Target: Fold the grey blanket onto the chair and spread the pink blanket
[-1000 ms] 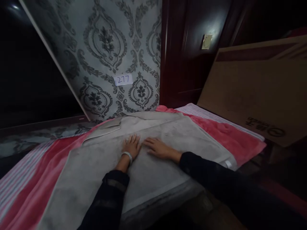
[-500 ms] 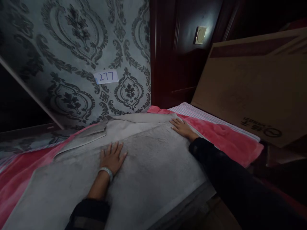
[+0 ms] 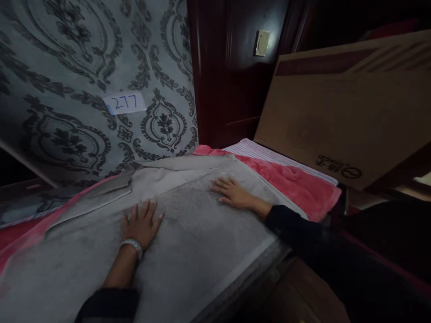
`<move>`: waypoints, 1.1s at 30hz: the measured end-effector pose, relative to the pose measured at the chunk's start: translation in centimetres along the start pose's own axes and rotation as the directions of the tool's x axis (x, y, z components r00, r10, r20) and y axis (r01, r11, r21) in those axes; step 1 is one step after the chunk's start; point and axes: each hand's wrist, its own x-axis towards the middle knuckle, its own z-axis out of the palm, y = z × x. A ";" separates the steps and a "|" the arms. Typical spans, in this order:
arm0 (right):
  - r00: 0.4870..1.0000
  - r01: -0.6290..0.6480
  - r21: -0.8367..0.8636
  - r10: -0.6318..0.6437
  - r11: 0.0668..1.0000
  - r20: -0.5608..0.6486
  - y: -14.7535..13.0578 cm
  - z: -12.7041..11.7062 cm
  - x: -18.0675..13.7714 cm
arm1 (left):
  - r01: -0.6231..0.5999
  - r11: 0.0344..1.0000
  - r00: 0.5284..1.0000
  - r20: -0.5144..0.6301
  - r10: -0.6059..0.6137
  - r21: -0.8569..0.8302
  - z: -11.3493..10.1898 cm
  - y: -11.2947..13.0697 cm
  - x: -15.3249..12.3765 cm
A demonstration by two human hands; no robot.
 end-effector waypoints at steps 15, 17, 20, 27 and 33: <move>0.868 -0.483 -0.149 0.494 0.863 0.046 6.7 -3.8 -2.9 | -0.011 1.000 1.000 0.018 0.012 -0.024 -0.9 0.5 -0.4; 0.902 -0.427 -0.145 0.432 0.893 0.002 4.5 -3.7 -0.5 | -0.004 1.000 1.000 0.022 0.005 -0.025 -1.0 0.6 -0.7; 0.962 -0.271 -0.098 0.271 0.957 -0.014 0.5 -2.0 2.8 | -0.005 1.000 0.999 0.042 0.006 -0.030 -1.1 0.7 -1.1; 0.942 -0.335 -0.077 0.336 0.939 -0.005 -0.9 1.8 3.5 | -0.020 0.995 0.999 0.043 0.024 -0.098 -0.3 0.6 -1.3; 0.956 -0.286 -0.045 0.282 0.957 -0.086 0.6 3.3 2.5 | 0.037 0.988 0.997 0.076 -0.026 -0.148 -0.1 -1.5 -2.1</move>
